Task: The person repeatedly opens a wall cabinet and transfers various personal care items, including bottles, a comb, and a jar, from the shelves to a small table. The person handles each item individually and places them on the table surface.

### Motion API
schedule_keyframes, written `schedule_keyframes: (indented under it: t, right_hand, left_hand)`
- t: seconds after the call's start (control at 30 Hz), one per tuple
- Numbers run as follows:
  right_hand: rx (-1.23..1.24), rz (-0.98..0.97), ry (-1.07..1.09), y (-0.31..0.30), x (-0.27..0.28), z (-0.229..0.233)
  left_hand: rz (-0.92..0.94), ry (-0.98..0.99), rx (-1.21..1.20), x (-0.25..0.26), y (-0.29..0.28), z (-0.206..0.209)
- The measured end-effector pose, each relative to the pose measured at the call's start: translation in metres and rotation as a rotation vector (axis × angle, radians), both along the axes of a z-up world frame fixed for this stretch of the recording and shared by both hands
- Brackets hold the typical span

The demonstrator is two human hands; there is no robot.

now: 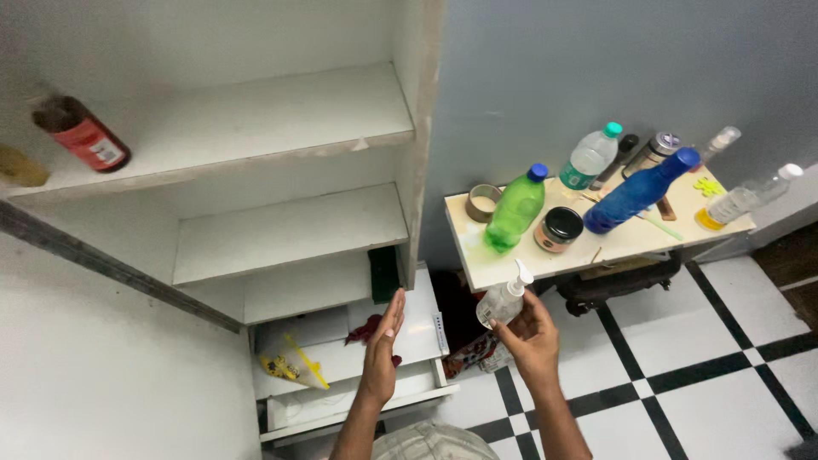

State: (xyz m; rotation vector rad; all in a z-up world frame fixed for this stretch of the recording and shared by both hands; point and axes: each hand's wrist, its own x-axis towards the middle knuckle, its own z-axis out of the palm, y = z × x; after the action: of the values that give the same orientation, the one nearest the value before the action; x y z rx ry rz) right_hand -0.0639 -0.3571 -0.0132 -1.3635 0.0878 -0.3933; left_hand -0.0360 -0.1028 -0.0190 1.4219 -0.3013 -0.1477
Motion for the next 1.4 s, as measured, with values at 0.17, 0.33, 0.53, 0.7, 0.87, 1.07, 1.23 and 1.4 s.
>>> schedule_keyframes:
  t: [0.17, 0.33, 0.53, 0.7, 0.87, 1.07, 1.23, 1.4]
  right_hand:
    - [-0.144, -0.131, 0.147, -0.039, -0.032, -0.014]
    - [-0.164, -0.206, 0.127, -0.07, -0.058, -0.019]
    - [-0.22, -0.347, 0.212, -0.097, -0.089, -0.015]
    - [-0.215, -0.435, 0.23, -0.113, -0.118, -0.011]
    - [-0.2, -0.538, 0.246, -0.132, -0.147, -0.01]
    - [-0.167, -0.674, 0.227, -0.163, -0.171, -0.008]
    - [-0.187, -0.795, 0.297, -0.186, -0.184, -0.012]
    - [-0.137, -0.865, 0.299, -0.207, -0.185, -0.017]
  left_hand:
    - [-0.059, -0.017, 0.018, -0.011, -0.038, -0.001]
    - [-0.117, -0.004, 0.076, -0.02, -0.07, 0.0]
    - [-0.203, -0.002, 0.098, -0.024, -0.105, -0.005]
    - [-0.316, 0.015, 0.058, -0.028, -0.133, -0.006]
    - [-0.427, 0.058, 0.038, -0.031, -0.171, -0.01]
    - [-0.553, 0.051, -0.035, -0.03, -0.219, -0.014]
    - [-0.636, 0.059, -0.013, -0.023, -0.256, -0.01]
    - [-0.691, 0.042, 0.028, -0.013, -0.293, -0.006]
